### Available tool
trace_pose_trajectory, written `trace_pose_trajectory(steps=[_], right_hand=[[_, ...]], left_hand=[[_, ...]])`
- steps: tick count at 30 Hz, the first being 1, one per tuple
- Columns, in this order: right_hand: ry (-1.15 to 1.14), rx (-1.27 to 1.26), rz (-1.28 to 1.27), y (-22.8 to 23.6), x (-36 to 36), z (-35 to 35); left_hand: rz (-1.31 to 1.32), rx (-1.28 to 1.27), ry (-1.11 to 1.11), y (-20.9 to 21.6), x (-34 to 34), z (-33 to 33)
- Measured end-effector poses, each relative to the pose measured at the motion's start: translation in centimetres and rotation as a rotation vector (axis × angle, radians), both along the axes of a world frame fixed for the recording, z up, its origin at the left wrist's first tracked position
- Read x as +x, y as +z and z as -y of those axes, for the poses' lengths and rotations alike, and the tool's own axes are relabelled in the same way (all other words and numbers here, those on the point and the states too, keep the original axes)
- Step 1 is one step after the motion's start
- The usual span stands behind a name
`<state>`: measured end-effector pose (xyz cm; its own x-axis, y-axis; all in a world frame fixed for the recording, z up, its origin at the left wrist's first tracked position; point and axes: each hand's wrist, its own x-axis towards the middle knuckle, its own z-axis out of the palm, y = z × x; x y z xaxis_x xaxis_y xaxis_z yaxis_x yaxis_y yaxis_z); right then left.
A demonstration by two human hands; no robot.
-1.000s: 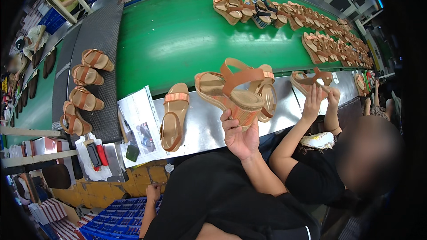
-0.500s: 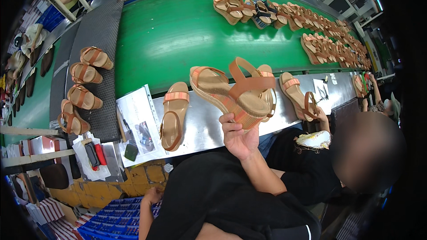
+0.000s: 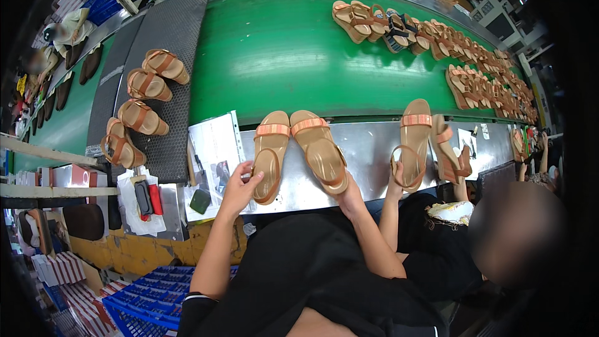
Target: The person walks through a shoe factory and then inspects a pair of woven wedge sandals at a workstation. They pick up the sandals, turn them over to examine the soles and straps, and place them back on the table.
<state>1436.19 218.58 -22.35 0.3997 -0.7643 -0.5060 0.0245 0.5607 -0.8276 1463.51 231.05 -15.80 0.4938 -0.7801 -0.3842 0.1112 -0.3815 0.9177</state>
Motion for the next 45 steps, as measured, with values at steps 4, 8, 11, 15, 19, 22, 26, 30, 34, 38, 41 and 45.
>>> trace_pose_trajectory(steps=[4,8,11,15,19,22,26,30,34,38,41,45], right_hand=[[-0.111,-0.615,-0.725,0.9,-2.8,-0.3],[-0.066,-0.715,-0.653,12.2,-0.2,-0.4],[0.173,-0.963,-0.605,14.0,2.8,-0.9],[0.581,-0.915,-1.027,12.1,7.4,-0.6],[0.622,-0.993,-1.015,9.5,7.9,-0.2],[0.635,-0.949,-0.963,10.1,7.0,0.7],[0.743,-0.941,-0.939,12.5,6.6,3.1],[0.693,-1.081,-0.886,14.6,6.6,7.4],[0.695,-1.032,-0.847,16.7,7.3,11.1],[0.597,-1.138,-0.743,17.3,8.4,16.0],[0.533,-1.164,-0.632,18.6,9.6,20.7],[0.433,-1.222,-0.497,20.4,11.9,28.0]], left_hand=[[-0.109,0.151,-0.199,0.3,0.0,0.1],[0.017,0.081,-0.265,-0.8,-2.6,-0.3],[0.15,0.112,-0.317,-0.1,-4.5,0.5],[0.104,0.047,-0.284,-1.2,-5.4,0.4],[-0.277,0.002,-0.166,-1.9,-5.4,-0.6],[-0.324,0.022,-0.142,-2.4,-5.1,-1.9],[-0.239,0.072,-0.113,-2.7,-4.1,-2.3],[-0.218,0.105,-0.078,-1.8,-3.4,-1.1],[-0.211,0.163,-0.075,-1.9,-3.3,0.4],[-0.206,0.18,-0.037,-0.9,-3.0,2.3],[-0.16,0.201,-0.009,-1.3,-2.5,3.7],[-0.154,0.187,0.007,-1.6,-2.0,6.1]])
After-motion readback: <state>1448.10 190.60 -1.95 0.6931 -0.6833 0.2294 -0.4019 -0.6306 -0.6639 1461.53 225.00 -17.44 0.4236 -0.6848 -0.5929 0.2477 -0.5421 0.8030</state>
